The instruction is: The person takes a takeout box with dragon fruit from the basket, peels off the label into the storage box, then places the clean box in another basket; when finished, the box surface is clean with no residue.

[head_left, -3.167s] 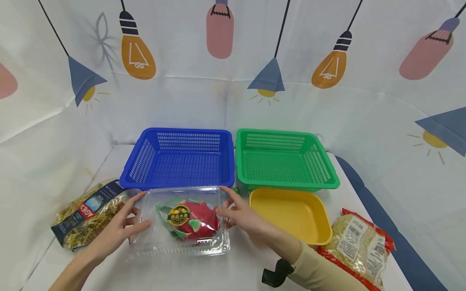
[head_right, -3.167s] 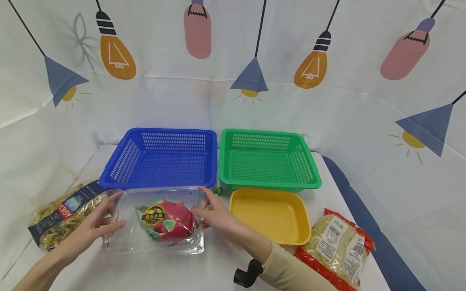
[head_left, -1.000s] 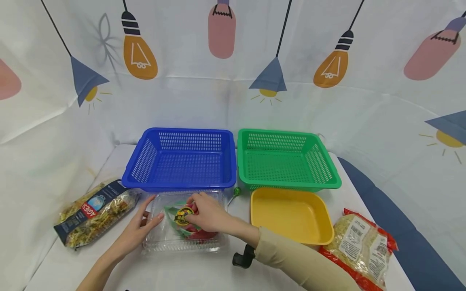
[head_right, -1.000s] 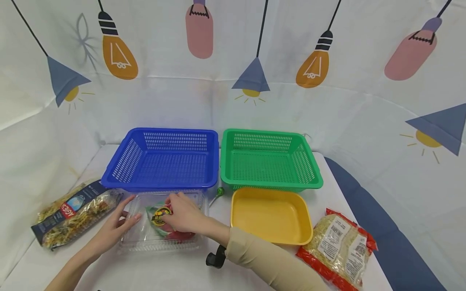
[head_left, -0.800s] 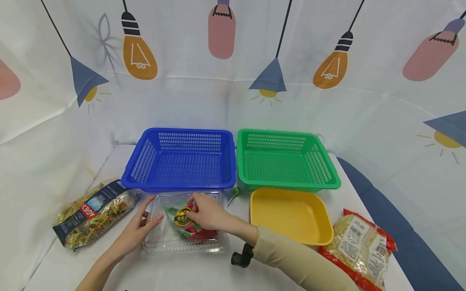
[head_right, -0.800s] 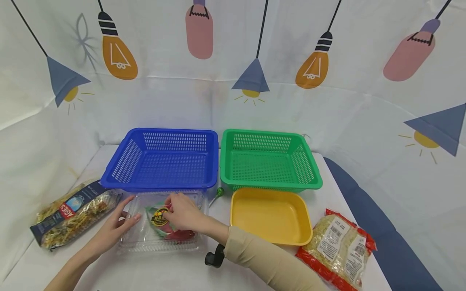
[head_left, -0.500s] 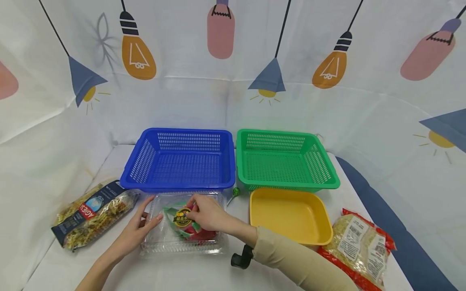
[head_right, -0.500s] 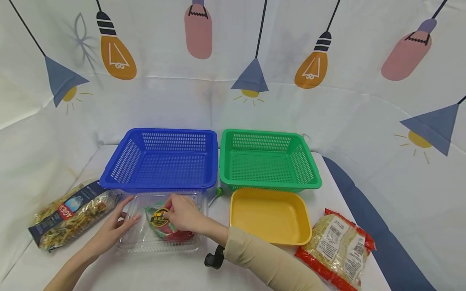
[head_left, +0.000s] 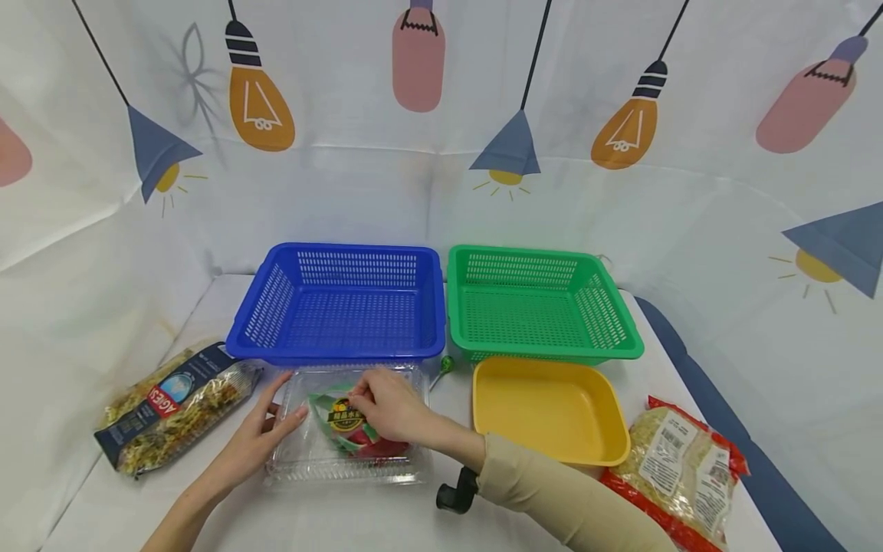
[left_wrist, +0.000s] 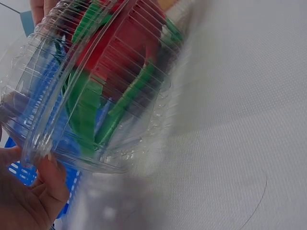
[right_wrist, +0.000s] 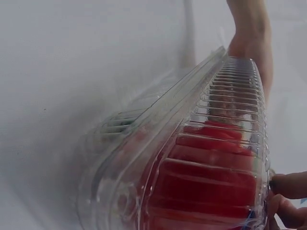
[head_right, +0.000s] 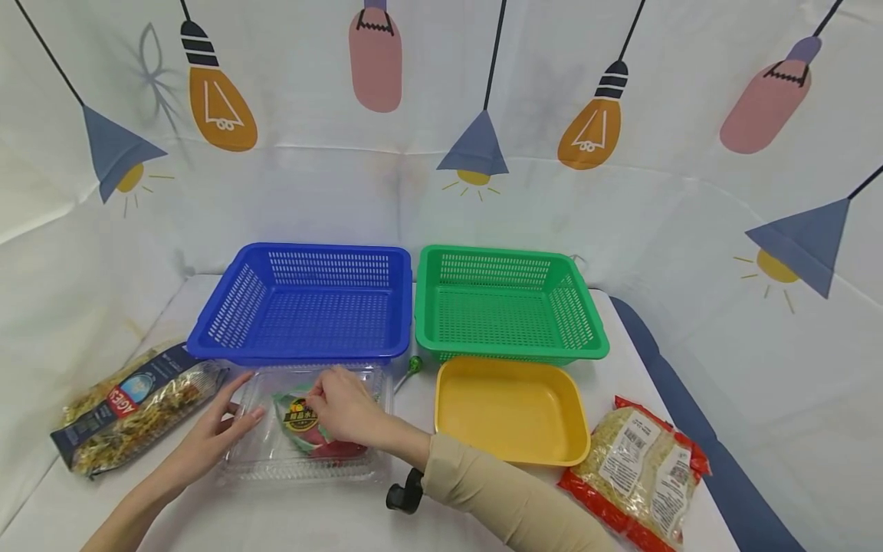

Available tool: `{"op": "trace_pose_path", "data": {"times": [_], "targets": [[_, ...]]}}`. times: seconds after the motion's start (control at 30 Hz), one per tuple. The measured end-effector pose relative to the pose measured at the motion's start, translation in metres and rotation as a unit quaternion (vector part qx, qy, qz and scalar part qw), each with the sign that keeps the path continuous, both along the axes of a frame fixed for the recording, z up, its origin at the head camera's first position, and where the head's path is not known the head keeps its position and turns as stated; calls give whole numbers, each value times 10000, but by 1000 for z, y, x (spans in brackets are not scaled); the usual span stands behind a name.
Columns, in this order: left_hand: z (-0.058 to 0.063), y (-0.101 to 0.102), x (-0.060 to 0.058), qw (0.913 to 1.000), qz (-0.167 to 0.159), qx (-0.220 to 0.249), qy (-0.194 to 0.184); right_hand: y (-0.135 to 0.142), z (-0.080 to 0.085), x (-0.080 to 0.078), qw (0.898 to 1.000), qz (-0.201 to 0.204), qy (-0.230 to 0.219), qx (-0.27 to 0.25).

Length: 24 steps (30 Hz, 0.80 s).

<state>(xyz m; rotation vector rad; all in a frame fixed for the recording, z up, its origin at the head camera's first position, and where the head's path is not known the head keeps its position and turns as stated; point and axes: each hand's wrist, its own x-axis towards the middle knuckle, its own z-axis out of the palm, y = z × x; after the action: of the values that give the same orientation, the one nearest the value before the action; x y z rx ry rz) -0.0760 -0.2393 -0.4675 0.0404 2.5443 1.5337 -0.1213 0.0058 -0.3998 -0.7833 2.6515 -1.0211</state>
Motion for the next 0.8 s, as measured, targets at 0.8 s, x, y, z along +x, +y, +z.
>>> {"op": "trace_pose_path", "data": {"times": [0.8], "targets": [[2,1,1,10000,27,0,83,14,-7,6,9863,-141,-844,-1412]]}}
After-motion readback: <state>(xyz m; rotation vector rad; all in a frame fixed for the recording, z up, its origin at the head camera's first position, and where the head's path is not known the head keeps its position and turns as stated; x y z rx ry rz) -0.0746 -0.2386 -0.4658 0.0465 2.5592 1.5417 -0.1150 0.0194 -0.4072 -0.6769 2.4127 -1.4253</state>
